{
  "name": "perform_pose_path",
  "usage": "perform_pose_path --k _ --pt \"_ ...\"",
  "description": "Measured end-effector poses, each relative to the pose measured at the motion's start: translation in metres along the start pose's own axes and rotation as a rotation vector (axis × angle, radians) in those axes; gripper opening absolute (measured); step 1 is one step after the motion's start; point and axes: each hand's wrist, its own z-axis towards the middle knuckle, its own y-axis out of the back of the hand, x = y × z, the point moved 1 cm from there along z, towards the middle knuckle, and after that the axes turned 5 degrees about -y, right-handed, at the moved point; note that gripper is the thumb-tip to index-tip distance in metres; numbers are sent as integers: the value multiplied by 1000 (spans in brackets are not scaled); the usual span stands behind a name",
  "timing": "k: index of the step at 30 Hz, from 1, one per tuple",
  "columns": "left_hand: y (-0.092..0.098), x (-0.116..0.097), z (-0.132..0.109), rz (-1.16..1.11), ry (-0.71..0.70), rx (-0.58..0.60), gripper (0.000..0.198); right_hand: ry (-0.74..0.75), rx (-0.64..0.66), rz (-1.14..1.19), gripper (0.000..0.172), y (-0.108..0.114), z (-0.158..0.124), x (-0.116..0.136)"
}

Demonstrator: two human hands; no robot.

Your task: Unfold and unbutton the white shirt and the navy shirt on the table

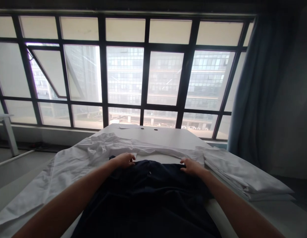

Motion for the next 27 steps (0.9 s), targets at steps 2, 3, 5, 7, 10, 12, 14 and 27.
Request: perform_pose_path --k 2,3,5,7,10,12,14,27 --pt "6 0 4 -14 -58 54 21 35 6 7 32 5 -2 0" --pt "12 -1 4 8 -70 38 16 46 -48 8 26 10 -5 -1" --pt "31 -5 -1 84 -58 -68 10 43 -278 29 17 24 -12 -4" --pt "51 -9 -8 166 -28 -265 11 17 -558 73 15 38 -19 -10" --pt "67 -15 -20 263 -5 -538 19 -33 -725 99 16 46 -22 -20" --pt "60 -19 -23 320 -27 -560 17 -95 -625 66 16 43 -18 -20" --pt "45 -23 -22 334 -63 -473 16 -132 -494 27 17 36 -14 -9" --pt "-12 -58 54 169 29 -170 19 151 -117 145 34 2 21 149"
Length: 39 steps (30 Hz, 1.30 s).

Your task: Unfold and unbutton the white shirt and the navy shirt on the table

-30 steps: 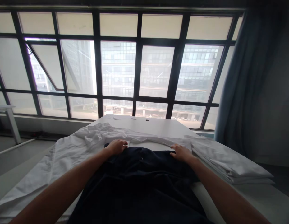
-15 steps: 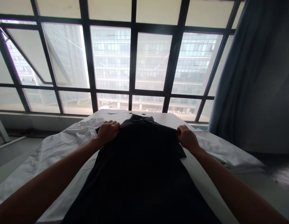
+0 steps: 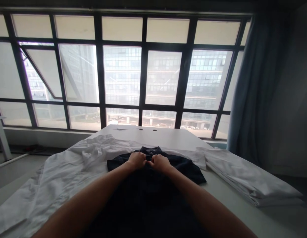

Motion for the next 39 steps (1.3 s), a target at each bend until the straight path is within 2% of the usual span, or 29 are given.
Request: perform_pose_path --k 5,8,11,15,19,21,24,28,39 --pt "-15 7 18 -61 44 14 18 -130 88 118 47 -19 25 2" --pt "-22 11 20 -95 61 -8 18 -169 77 184 38 -25 33 -6" --pt "-25 8 21 -120 83 -38 18 -148 95 300 22 -30 37 -18" --pt "-30 -4 17 -208 74 -99 23 -85 98 481 23 -40 31 -37" --pt "-40 -14 9 -331 -21 -175 24 -43 15 796 19 -53 21 -51" --pt "-47 -15 6 -394 -73 -206 22 -13 -14 869 17 -57 17 -54" --pt "-54 -12 3 -474 -112 -243 19 37 -46 843 14 -58 13 -53" --pt "-56 -9 2 -494 -95 -250 17 82 -105 724 13 -54 9 -51" --pt "-59 -3 4 -591 2 -235 18 55 -147 401 17 -48 2 -45"
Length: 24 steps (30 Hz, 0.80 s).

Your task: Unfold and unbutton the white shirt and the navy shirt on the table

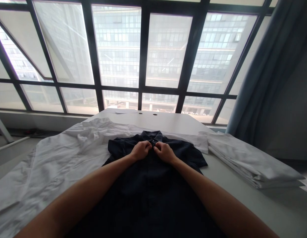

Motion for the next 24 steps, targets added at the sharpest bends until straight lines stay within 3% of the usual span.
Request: perform_pose_path --k 9,16,24 --pt "-4 4 3 -117 1 -45 17 37 18 -204 10 5 -9 12" --pt "-2 -1 0 10 15 -51 14 13 -26 -38 25 4 -10 8" --pt "1 -6 -1 88 51 11 16 101 -20 70 18 -2 -4 -2"
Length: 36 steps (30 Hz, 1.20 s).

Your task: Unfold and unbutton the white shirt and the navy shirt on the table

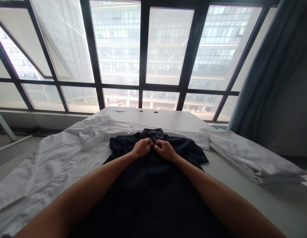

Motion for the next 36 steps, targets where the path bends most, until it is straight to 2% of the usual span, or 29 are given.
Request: perform_pose_path --k 5,10,15,17,20,22,24,26,31,34,36 --pt "-4 8 6 -112 -13 3 16 43 4 61 19 -1 2 -2" --pt "-6 15 8 -275 -89 -39 15 -49 -54 -76 15 -1 1 2" --pt "-5 15 8 -321 -53 -110 15 -193 -87 -191 14 2 -1 8" --pt "-4 14 8 -323 -62 -128 14 -220 -134 -207 8 3 -2 8" --pt "-3 13 8 -284 -165 -133 10 -85 -244 -188 35 4 -4 7" --pt "-4 12 7 -245 -244 -122 10 56 -270 -198 41 3 -4 7" --pt "-4 11 6 -197 -285 -100 10 119 -237 -235 28 2 -4 8" --pt "-4 10 4 -129 -291 -88 11 91 -192 -275 18 1 -4 8" --pt "-3 4 1 -8 -235 -14 15 -8 -112 -291 21 1 -1 7" --pt "-3 2 0 -6 -204 -10 24 -35 -88 -298 42 0 -1 6" --pt "-3 1 0 -8 -201 -27 25 -48 -62 -335 43 0 -1 6"
